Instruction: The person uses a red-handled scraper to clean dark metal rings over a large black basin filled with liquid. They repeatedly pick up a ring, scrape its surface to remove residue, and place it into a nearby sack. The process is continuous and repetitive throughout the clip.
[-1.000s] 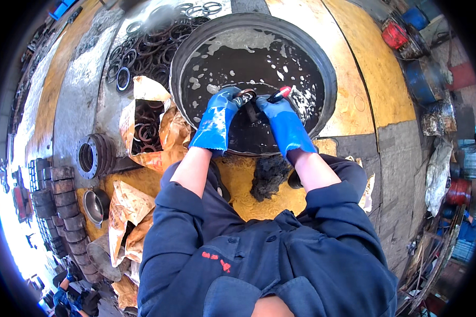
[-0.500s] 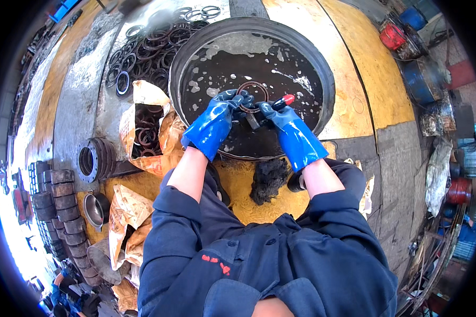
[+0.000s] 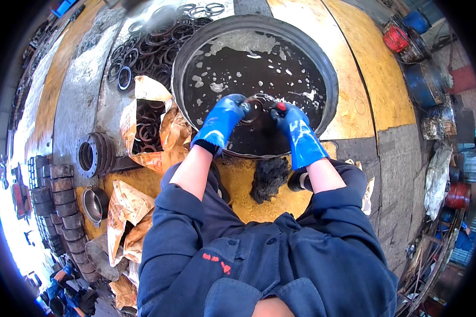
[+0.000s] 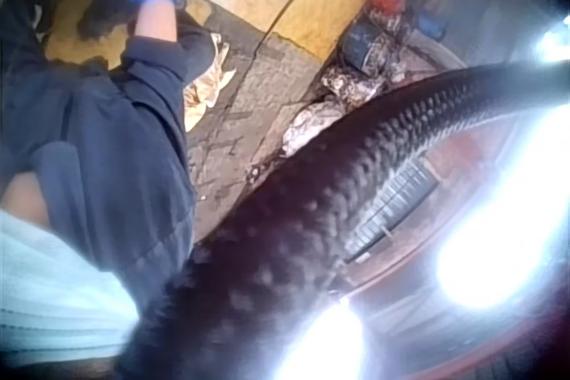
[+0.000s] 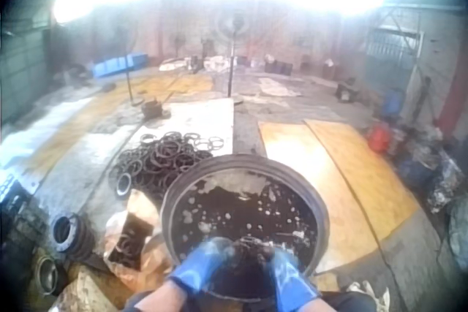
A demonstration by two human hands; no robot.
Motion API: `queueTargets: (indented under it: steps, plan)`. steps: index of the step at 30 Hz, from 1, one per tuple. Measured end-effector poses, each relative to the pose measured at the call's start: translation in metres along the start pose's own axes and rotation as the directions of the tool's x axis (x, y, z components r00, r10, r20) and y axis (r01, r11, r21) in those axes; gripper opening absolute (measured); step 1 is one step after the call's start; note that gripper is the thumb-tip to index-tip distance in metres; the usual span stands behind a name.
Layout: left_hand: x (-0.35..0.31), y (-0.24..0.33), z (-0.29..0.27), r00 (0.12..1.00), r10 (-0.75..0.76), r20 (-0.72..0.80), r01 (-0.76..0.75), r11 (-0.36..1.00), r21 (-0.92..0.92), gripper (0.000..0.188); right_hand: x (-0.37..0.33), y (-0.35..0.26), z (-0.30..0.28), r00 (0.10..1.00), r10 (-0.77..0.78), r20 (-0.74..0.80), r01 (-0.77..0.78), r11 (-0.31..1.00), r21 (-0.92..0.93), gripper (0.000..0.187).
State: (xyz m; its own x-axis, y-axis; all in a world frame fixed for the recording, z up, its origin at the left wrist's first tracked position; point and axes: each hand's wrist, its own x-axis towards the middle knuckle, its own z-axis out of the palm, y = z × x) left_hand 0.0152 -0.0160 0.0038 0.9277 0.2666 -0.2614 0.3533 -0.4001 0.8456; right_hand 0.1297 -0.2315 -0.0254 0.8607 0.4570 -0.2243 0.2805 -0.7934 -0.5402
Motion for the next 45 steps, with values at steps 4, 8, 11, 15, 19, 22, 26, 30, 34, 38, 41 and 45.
queueTargets:
  steps: [4, 8, 11, 15, 19, 22, 26, 30, 34, 38, 41, 45]
  plan:
    - [-0.007, -0.012, -0.012, 0.988, -0.154, -0.006, 0.132, 0.865, -0.485, 0.023, -0.008, 0.002, -0.006, 0.999, 0.028, -0.024, -0.022, 0.981, 0.195, 0.023]
    - [0.005, -0.039, -0.008, 0.992, -0.114, -0.047, 0.08, 0.883, -0.463, 0.024, -0.024, -0.053, -0.025, 0.752, -0.59, -0.294, 0.659, 0.692, 0.296, 0.025]
    - [0.011, -0.045, -0.002, 0.998, -0.039, -0.049, 0.013, 0.889, -0.458, 0.025, -0.028, -0.073, -0.033, 0.668, -0.68, -0.301, 0.737, 0.659, 0.147, 0.026]
    - [-0.011, -0.002, -0.01, 0.995, -0.021, -0.093, -0.027, 0.874, -0.484, 0.032, -0.02, -0.053, -0.022, 0.808, -0.474, -0.349, 0.559, 0.803, 0.204, 0.024]
    - [-0.02, 0.01, -0.011, 0.989, -0.092, -0.113, 0.029, 0.886, -0.463, 0.034, -0.019, -0.047, -0.02, 0.998, 0.045, 0.033, -0.055, 0.81, 0.584, 0.023]
    - [-0.02, 0.006, -0.011, 0.982, -0.037, -0.187, -0.045, 0.907, -0.419, 0.035, -0.019, -0.048, -0.029, 0.997, -0.038, 0.067, -0.007, 0.822, 0.569, 0.021]
    - [-0.021, 0.01, -0.013, 0.981, -0.033, -0.19, -0.031, 0.946, -0.324, 0.033, -0.021, -0.066, -0.035, 0.958, -0.234, -0.164, 0.285, 0.755, 0.591, 0.021]
    - [-0.021, 0.017, -0.01, 0.989, -0.038, -0.144, -0.019, 0.927, -0.375, 0.033, -0.006, -0.049, -0.019, 0.958, -0.21, -0.195, 0.286, 0.753, 0.593, 0.02]
    - [-0.015, 0.012, -0.008, 0.986, -0.007, -0.166, -0.061, 0.914, -0.4, 0.033, -0.008, -0.045, -0.014, 0.999, -0.019, -0.028, 0.031, 0.854, 0.519, 0.024]
    - [-0.012, -0.001, -0.003, 0.973, -0.017, -0.231, -0.057, 0.949, -0.31, 0.031, 0.007, -0.03, -0.001, 0.974, 0.084, 0.209, -0.189, 0.812, 0.553, 0.026]
    - [-0.014, 0.0, -0.008, 0.969, -0.058, -0.24, -0.014, 0.957, -0.29, 0.031, 0.003, -0.013, 0.0, 0.972, 0.12, 0.201, -0.22, 0.761, 0.61, 0.027]
    - [-0.019, 0.01, -0.01, 0.967, -0.074, -0.244, 0.016, 0.972, -0.233, 0.03, -0.012, -0.012, -0.004, 1.0, 0.017, 0.005, -0.018, 0.908, 0.419, 0.022]
